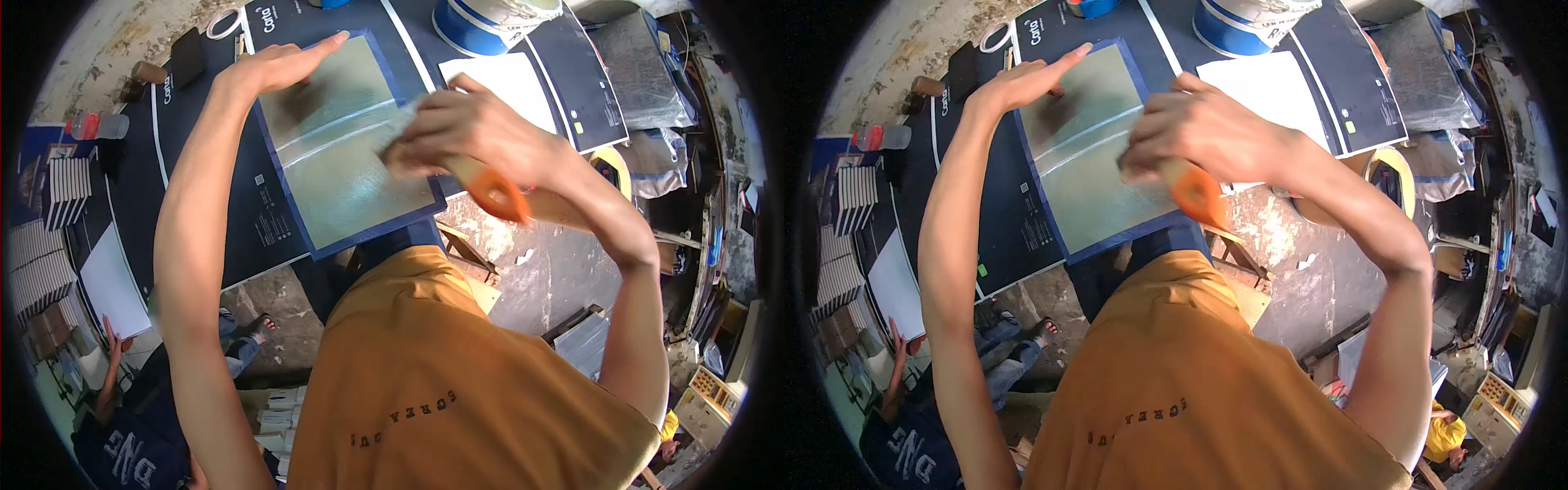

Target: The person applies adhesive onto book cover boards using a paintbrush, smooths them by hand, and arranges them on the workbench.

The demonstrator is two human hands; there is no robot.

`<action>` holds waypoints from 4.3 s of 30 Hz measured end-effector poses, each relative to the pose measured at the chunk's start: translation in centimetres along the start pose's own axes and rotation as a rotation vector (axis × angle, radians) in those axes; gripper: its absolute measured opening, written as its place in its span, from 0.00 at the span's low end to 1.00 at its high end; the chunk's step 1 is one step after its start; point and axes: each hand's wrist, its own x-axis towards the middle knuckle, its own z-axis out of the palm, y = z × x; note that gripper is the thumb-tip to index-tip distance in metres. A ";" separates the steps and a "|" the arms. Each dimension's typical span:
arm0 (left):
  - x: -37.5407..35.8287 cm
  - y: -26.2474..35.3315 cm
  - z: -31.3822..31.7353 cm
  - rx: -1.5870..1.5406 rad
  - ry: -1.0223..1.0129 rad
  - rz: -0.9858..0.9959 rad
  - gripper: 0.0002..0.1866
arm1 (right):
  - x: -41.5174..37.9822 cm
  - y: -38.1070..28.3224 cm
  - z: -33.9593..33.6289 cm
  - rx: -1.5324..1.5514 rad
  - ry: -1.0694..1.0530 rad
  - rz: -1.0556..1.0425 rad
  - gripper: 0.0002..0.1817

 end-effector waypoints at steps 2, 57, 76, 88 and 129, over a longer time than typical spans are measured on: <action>-0.1 -1.2 -1.3 -0.010 -0.001 0.029 0.62 | 2.3 0.1 1.1 0.045 -0.110 -0.018 0.12; -16.1 -0.3 13.1 0.004 0.282 0.183 0.22 | 11.4 4.6 4.8 0.240 0.656 0.546 0.19; -15.2 -1.6 12.8 -0.073 0.371 0.308 0.19 | -11.7 -7.5 7.1 0.183 1.053 1.212 0.12; -5.2 -6.4 12.0 -0.601 0.503 -0.233 0.37 | -10.9 -5.5 4.0 0.327 1.538 1.091 0.13; -17.0 -4.7 16.6 -0.527 0.524 0.109 0.19 | -5.8 6.9 -4.2 0.615 0.395 0.737 0.16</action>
